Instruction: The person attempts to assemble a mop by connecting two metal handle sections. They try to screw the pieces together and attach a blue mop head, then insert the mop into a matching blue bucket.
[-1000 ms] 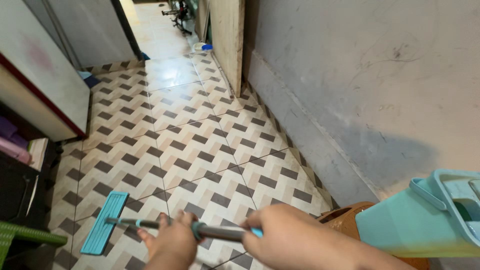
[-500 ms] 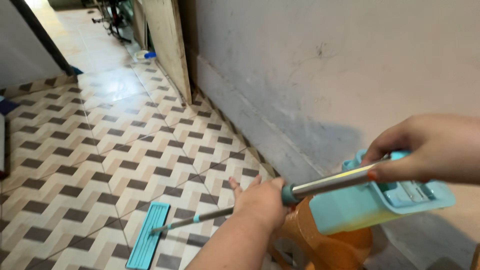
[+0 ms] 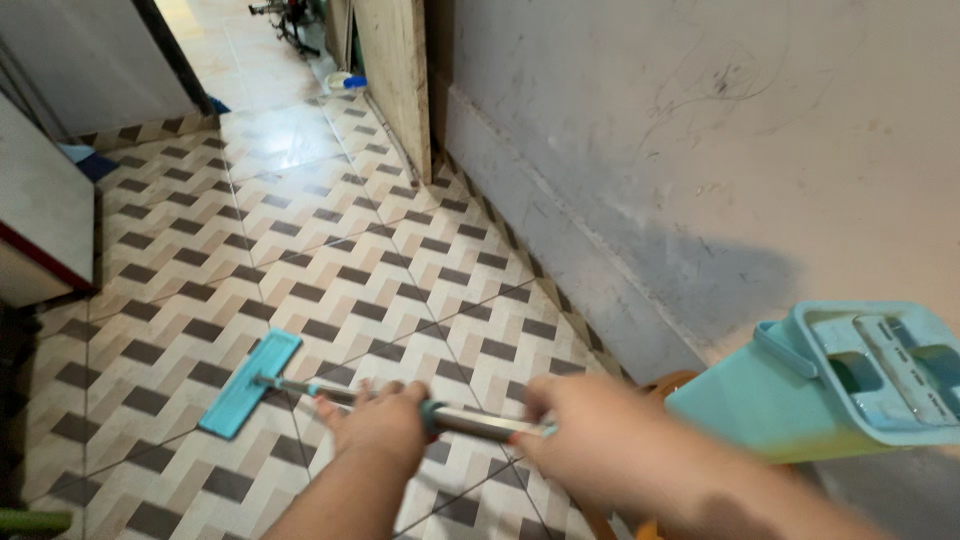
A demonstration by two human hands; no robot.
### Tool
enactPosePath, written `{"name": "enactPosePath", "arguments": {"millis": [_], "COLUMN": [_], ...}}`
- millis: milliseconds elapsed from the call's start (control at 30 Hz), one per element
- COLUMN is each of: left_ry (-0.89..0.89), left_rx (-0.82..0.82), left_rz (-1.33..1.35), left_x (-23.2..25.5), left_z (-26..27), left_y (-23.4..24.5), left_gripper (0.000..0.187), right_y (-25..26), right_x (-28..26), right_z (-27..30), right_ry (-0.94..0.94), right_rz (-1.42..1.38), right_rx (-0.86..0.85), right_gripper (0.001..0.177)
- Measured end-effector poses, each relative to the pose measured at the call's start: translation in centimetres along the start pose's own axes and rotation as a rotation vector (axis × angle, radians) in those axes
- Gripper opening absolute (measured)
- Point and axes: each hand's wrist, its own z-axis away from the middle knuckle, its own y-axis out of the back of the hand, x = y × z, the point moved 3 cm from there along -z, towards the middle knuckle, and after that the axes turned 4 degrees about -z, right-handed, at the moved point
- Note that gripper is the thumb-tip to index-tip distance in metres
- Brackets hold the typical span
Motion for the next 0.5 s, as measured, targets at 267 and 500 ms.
{"name": "enactPosePath", "arguments": {"millis": [267,500], "left_ry": [-0.03,-0.474], "left_rx": [-0.046,-0.003], "left_rz": [-0.133,-0.172], "left_x": [1.2,16.5], "left_z": [0.9,7.6], "left_y": [-2.5,-0.6], "left_gripper": [0.056,0.068], "right_y": [-1.1,8.8], "right_x": [2.2,16.1], "right_z": [2.5,8.2], "right_ry": [0.029,-0.071], "right_rz": [-0.06,-0.037], "right_rx": [-0.112,-0.021], "right_gripper": [0.034,0.027]}}
